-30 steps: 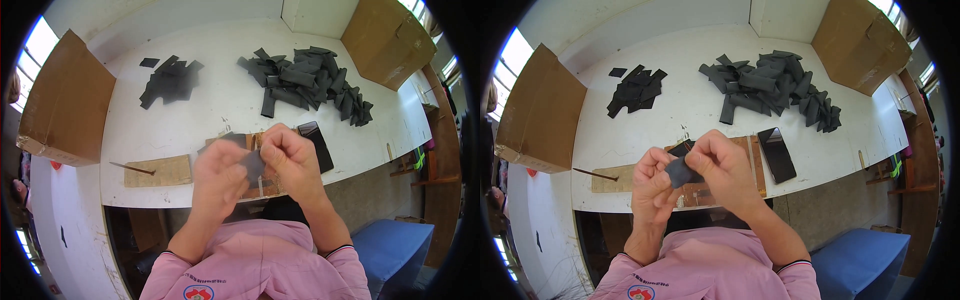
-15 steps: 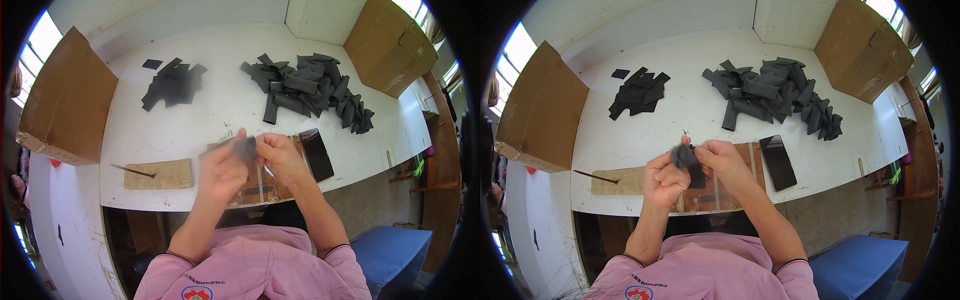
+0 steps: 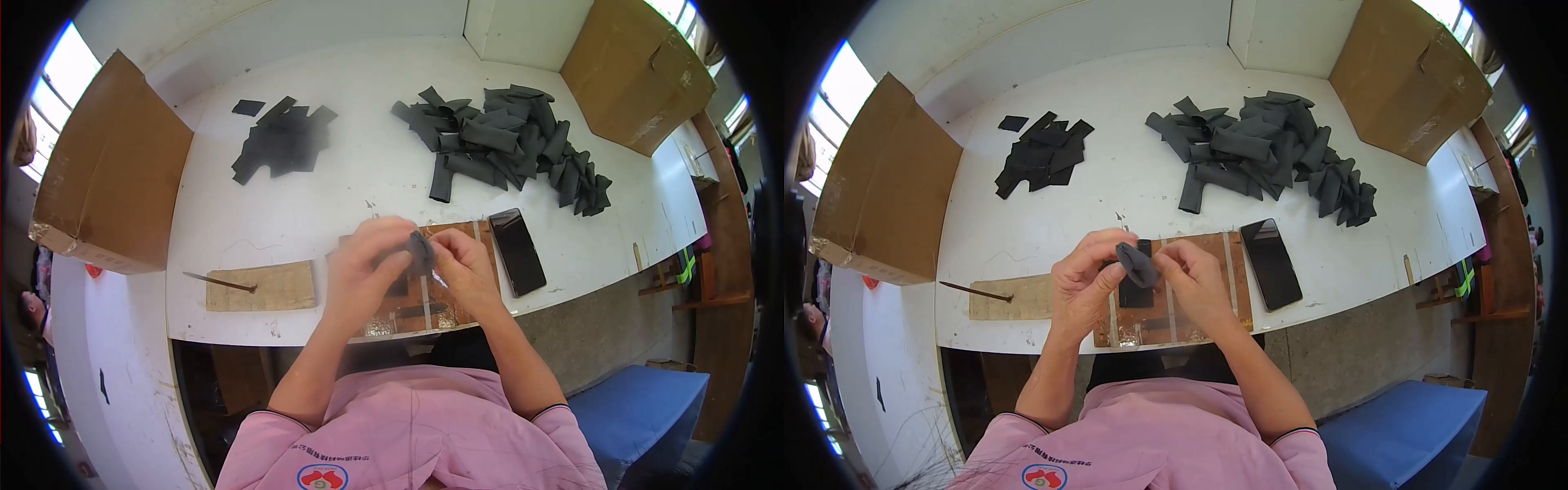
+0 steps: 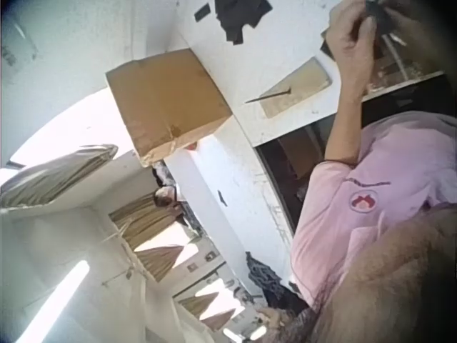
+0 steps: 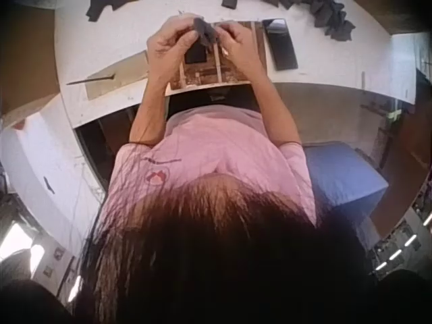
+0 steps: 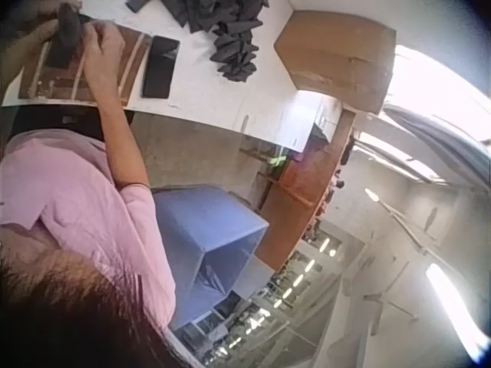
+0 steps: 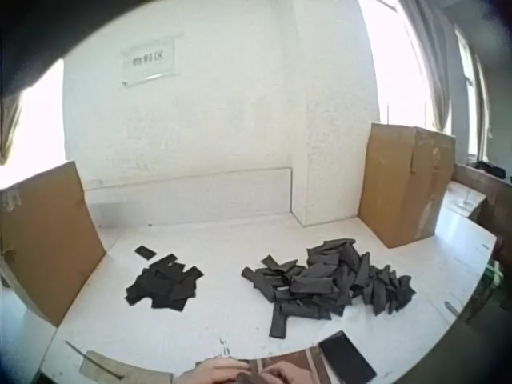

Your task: Manually assembling or folding small black foam or rubber parts at a workstation.

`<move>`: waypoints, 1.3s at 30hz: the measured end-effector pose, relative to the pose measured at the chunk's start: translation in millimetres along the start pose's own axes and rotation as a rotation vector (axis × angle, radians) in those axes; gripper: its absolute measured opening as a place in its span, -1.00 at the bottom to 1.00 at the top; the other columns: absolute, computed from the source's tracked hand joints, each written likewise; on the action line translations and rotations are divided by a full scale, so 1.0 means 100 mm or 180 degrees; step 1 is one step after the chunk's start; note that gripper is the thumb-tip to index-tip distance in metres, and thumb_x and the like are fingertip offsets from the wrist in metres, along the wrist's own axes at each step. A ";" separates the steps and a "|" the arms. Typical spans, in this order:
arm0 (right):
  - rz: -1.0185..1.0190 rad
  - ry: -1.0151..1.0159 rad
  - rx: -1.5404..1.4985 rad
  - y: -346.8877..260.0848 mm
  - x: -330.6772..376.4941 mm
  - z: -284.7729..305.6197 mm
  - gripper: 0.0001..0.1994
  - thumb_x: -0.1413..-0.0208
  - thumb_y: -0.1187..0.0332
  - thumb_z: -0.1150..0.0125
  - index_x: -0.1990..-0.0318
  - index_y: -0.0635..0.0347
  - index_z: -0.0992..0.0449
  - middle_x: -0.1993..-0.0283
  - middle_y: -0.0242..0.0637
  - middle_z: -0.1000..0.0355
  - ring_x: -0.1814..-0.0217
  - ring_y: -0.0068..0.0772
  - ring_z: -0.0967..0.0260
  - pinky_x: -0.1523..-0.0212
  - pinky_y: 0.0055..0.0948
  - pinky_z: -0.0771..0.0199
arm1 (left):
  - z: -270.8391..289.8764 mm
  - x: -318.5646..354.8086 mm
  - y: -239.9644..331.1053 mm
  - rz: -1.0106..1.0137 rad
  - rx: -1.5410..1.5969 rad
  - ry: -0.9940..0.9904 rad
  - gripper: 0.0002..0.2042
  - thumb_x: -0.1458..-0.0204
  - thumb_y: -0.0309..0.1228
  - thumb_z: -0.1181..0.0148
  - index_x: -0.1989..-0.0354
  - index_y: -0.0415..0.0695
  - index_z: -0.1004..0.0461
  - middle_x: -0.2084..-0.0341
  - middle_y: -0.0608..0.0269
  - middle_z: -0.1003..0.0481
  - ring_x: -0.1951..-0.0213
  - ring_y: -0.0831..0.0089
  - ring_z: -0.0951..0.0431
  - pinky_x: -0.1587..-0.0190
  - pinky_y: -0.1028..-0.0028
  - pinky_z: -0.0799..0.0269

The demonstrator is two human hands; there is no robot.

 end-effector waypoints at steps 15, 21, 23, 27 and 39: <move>0.2207 0.0064 0.2542 -0.57 0.13 -0.23 -0.81 0.23 0.31 -0.19 0.62 0.20 -0.34 0.64 -0.32 -0.21 0.57 -0.34 -0.25 0.62 -0.39 -0.25 | -0.13 -0.03 -0.09 0.0913 0.2335 0.0326 -0.77 0.18 -0.49 -0.23 0.32 -0.27 -0.39 0.31 0.21 -0.42 0.28 0.51 -0.40 0.25 0.57 -0.34; 0.2217 -0.0166 0.1470 -0.25 0.15 -0.20 -0.94 0.15 0.47 -0.09 0.46 0.23 -0.40 0.58 -0.24 -0.30 0.58 -0.22 -0.31 0.59 -0.36 -0.32 | -0.29 -0.13 0.10 0.0472 -0.1113 -0.0522 -0.91 0.23 -0.58 -0.20 0.53 -0.24 -0.42 0.59 0.32 -0.39 0.52 0.64 -0.34 0.41 0.62 -0.28; 0.2206 -0.0085 0.1729 -0.28 0.17 -0.17 -0.93 0.13 0.45 -0.08 0.45 0.22 -0.41 0.57 -0.22 -0.31 0.57 -0.16 -0.30 0.60 -0.33 -0.31 | -0.27 -0.10 0.16 0.0222 -0.1354 -0.0402 -0.89 0.24 -0.60 -0.17 0.47 -0.24 -0.42 0.58 0.31 -0.40 0.50 0.66 -0.35 0.40 0.63 -0.28; 0.1963 -0.0243 0.2173 -0.39 0.11 -0.21 -0.87 0.10 0.36 -0.10 0.47 0.24 -0.41 0.57 -0.22 -0.31 0.53 -0.16 -0.31 0.55 -0.30 -0.30 | -0.21 -0.06 0.18 0.0277 -0.0264 0.0052 -0.86 0.14 -0.56 -0.14 0.36 -0.26 -0.43 0.52 0.25 -0.45 0.43 0.58 -0.41 0.31 0.62 -0.30; 0.1748 -0.0480 0.2539 -0.49 0.09 -0.28 -0.79 0.02 0.30 -0.07 0.50 0.29 -0.37 0.60 -0.16 -0.28 0.55 -0.11 -0.27 0.55 -0.28 -0.26 | 0.04 0.06 -0.06 0.0511 0.2554 0.1163 -0.88 -0.02 -0.43 -0.01 0.39 -0.23 -0.34 0.43 0.17 -0.35 0.30 0.39 -0.31 0.17 0.44 -0.25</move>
Point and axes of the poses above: each hand's wrist, its own x-axis away from the middle knuckle, its own z-axis out of the back of the hand, y = z × x, the point moved 7 cm from there along -x, towards the middle knuckle
